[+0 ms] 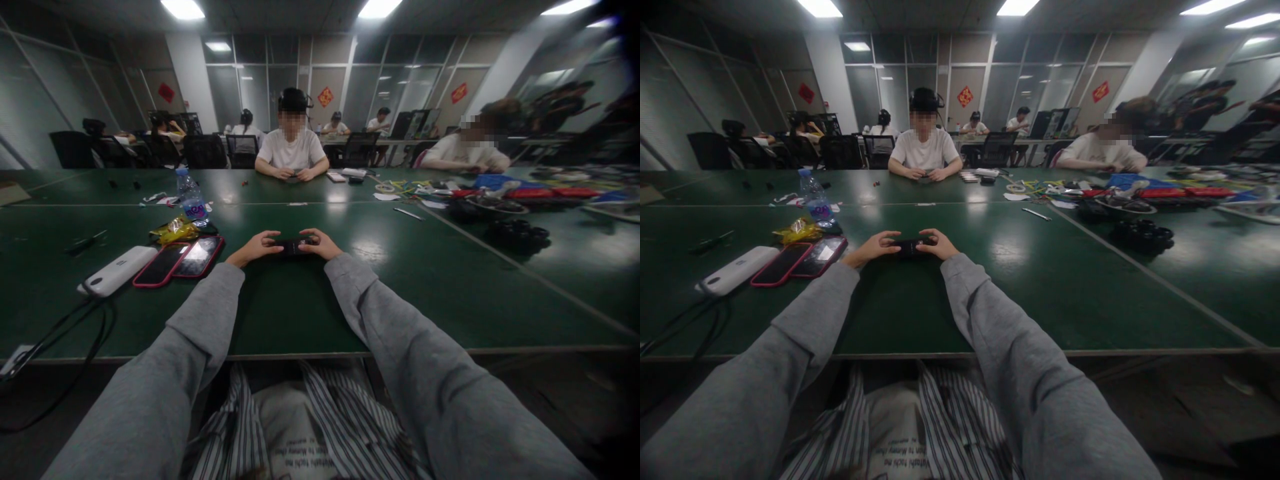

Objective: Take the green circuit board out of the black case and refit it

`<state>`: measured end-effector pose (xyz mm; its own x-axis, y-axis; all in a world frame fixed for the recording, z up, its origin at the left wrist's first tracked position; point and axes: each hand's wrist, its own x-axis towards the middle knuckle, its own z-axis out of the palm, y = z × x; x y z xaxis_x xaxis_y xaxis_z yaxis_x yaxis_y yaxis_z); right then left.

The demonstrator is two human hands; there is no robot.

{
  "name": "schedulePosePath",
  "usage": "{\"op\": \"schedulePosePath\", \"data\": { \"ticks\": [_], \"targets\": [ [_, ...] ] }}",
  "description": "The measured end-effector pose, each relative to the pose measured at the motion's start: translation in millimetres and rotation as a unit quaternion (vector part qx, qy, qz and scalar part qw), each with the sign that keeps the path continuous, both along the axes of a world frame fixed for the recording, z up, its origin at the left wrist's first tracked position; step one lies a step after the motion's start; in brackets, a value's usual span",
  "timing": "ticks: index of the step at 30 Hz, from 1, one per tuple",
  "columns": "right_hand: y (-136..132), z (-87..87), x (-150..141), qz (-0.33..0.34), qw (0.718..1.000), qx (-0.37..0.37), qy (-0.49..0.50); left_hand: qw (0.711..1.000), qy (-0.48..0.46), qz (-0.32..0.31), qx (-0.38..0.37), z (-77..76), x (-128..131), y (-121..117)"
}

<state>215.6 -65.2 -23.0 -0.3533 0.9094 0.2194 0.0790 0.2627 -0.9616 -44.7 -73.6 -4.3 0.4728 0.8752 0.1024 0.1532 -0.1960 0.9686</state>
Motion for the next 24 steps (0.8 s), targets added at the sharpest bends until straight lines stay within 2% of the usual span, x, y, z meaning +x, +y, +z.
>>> {"op": "schedulePosePath", "data": {
  "ticks": [10,17,24],
  "targets": [
    [0,0.9,-3,-0.030,0.999,0.010,-0.009,1.000,0.005,0.011,0.007,-3.3,-1,5],
    [7,-4.7,-6,-0.091,0.995,0.022,-0.026,0.998,0.017,-0.039,0.046,-7.7,5,3],
    [7,-6.4,-10,-0.110,0.990,0.051,-0.071,0.994,0.066,-0.001,0.083,-13.4,4,8]
  ]
}}
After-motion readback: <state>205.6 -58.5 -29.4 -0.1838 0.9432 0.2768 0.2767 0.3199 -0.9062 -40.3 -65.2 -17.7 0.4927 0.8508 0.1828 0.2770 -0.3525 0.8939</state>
